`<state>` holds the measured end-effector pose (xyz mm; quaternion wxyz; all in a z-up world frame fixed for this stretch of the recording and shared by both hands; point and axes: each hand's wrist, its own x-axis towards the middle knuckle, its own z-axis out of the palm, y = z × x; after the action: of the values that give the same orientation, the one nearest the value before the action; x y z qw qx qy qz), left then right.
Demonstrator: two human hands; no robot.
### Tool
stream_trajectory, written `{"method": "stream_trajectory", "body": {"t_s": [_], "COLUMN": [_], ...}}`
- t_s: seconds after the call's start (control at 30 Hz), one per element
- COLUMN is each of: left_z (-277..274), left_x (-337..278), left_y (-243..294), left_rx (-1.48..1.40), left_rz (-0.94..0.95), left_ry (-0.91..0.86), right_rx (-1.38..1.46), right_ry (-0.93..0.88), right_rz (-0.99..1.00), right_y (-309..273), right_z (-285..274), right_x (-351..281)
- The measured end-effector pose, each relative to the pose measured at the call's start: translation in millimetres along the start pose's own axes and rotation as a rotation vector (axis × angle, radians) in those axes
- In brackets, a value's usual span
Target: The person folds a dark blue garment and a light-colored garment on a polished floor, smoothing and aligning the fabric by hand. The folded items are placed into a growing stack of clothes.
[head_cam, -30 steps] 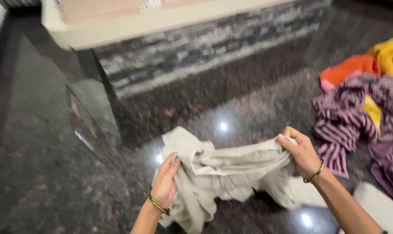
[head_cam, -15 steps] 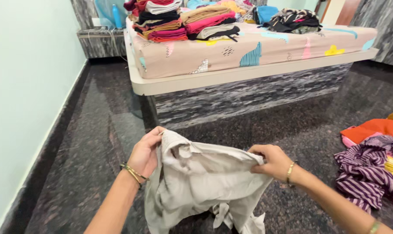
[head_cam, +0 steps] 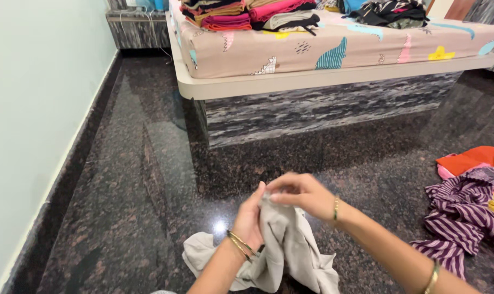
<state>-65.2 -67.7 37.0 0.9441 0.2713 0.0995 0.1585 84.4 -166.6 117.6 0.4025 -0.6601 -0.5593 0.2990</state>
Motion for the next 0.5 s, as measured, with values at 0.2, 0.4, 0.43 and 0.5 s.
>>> {"method": "stream_trajectory", "body": {"t_s": [0.2, 0.4, 0.43, 0.5], "left_z": [-1.2, -14.2, -18.1, -26.5], "left_x": [-15.0, -11.4, -10.6, -10.5], "left_y": [29.6, 54.3, 56.1, 53.0], "left_rx": [0.106, 0.390, 0.455, 0.417], "left_rz": [0.140, 0.225, 0.261, 0.245], "left_ry": [-0.086, -0.065, -0.022, -0.038], "right_rx": [0.480, 0.323, 0.249, 0.102], "right_ry": [0.183, 0.381, 0.388, 0.396], "right_rz": [0.041, 0.216, 0.189, 0.137], "right_y": [31.3, 52.9, 53.1, 51.4], "right_z": [17.1, 21.5, 14.8, 9.4], "right_x": [-24.9, -30.3, -29.1, -27.8]}}
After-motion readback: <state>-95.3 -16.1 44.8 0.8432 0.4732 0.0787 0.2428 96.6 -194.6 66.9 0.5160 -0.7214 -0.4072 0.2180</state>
